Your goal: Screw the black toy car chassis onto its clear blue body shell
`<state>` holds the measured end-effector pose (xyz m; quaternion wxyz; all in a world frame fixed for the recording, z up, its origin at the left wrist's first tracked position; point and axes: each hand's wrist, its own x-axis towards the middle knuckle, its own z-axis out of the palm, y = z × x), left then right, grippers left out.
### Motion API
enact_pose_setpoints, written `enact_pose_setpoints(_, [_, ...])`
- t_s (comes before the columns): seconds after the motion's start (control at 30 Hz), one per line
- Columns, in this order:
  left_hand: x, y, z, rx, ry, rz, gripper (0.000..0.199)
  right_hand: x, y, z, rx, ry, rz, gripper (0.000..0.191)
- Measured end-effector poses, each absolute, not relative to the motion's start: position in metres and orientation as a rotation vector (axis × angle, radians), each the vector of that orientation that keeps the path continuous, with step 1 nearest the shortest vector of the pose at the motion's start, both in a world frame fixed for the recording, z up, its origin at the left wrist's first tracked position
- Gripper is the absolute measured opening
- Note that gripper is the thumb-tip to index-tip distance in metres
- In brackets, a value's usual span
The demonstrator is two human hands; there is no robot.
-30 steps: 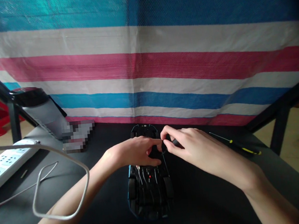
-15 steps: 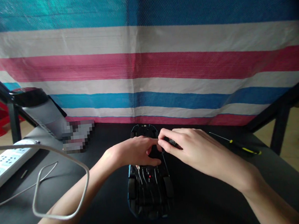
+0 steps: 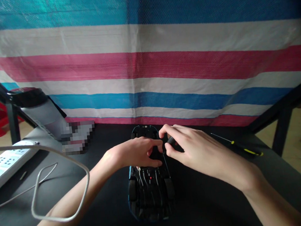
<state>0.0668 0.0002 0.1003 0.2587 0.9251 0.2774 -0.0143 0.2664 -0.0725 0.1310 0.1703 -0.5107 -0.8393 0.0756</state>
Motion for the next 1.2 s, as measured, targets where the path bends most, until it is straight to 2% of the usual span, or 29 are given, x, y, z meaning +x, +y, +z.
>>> enact_pose_setpoints(0.07, [0.0667,0.0007,0.0991,2.513,0.771,-0.038,0.03,0.2668,-0.0721,0.1314,-1.477,-2.391,0.223,0.01])
enact_pose_setpoints(0.4, [0.0663,0.0,0.1006,2.523,0.762,-0.041,0.032,0.2668,-0.0728,0.1314,-1.45,-2.396,0.207,0.017])
enact_pose_setpoints(0.57, [0.0664,-0.0001,0.1008,2.502,0.731,-0.026,0.027,0.2673,-0.0731,0.1293,-1.473,-2.392,0.201,0.029])
enact_pose_setpoints(0.7, [0.0666,-0.0001,0.102,2.51,0.753,-0.04,0.029,0.2665,-0.0726,0.1294,-1.515,-2.39,0.237,0.018])
enact_pose_setpoints(0.87, [0.0664,-0.0001,0.1028,2.488,0.722,-0.038,0.027,0.2665,-0.073,0.1301,-1.484,-2.386,0.208,0.022])
enact_pose_setpoints(1.03, [0.0666,0.0002,0.0999,2.525,0.759,-0.032,0.03,0.2674,-0.0732,0.1304,-1.496,-2.409,0.239,0.012])
enact_pose_setpoints(1.2, [0.0671,-0.0007,0.1,2.531,0.775,-0.047,0.032,0.2677,-0.0726,0.1332,-1.396,-2.397,0.266,0.017])
